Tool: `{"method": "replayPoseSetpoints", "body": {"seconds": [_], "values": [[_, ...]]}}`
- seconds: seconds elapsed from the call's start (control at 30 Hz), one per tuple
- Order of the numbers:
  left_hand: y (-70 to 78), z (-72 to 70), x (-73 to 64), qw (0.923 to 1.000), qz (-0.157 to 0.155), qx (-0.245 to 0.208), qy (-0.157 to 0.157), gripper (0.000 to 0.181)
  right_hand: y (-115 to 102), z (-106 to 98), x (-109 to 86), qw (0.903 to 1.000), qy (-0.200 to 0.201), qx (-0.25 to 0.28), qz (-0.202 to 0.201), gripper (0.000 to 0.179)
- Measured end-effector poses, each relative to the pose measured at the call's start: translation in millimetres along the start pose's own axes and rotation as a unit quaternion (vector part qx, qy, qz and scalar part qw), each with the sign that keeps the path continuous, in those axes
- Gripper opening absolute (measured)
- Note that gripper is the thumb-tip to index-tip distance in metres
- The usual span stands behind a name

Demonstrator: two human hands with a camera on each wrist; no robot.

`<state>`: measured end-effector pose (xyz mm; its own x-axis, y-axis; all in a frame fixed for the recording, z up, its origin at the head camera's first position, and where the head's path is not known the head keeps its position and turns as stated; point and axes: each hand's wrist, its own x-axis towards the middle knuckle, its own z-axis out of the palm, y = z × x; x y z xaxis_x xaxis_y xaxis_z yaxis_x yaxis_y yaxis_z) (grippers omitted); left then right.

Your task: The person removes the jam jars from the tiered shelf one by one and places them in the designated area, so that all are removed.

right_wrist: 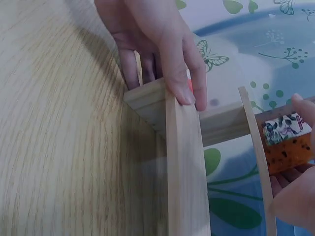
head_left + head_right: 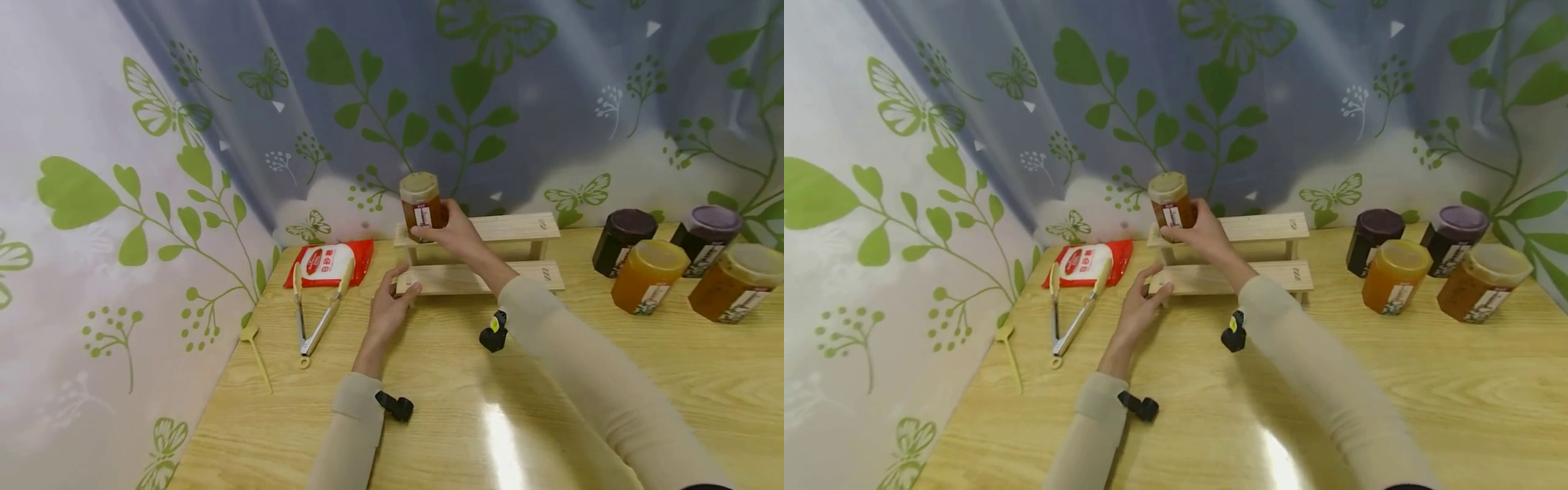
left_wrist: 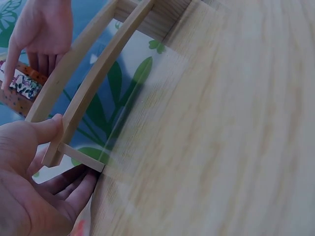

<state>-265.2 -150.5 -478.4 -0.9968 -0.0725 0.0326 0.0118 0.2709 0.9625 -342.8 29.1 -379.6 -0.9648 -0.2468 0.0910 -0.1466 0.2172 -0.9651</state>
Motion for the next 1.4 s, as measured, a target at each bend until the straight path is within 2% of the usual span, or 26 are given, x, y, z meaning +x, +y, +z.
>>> {"method": "replayPoseSetpoints", "body": {"seconds": [0.23, 0.47, 1.07, 1.4], "values": [[-0.1, 1.9, 0.2, 1.0, 0.002, 0.004, 0.006, 0.051, -0.1, 10.1, 6.2, 0.9989, 0.035, -0.032, 0.0, 0.082], [0.1, 2.2, -0.4, 1.0, -0.005, 0.007, 0.004, 0.051, 2.8, 13.1, 3.8, 0.9953, 0.063, -0.073, -0.01, 0.078], [-1.8, 2.3, 0.2, 0.9999, 0.002, 0.009, 0.007, 0.053, 9.4, -17.5, -30.8, 0.9966, 0.05, -0.066, 0.006, 0.079], [0.5, 3.4, -0.7, 0.9998, 0.01, 0.013, 0.012, 0.052, 9.7, -32.2, -49.4, 0.9942, 0.06, -0.088, -0.017, 0.08]]}}
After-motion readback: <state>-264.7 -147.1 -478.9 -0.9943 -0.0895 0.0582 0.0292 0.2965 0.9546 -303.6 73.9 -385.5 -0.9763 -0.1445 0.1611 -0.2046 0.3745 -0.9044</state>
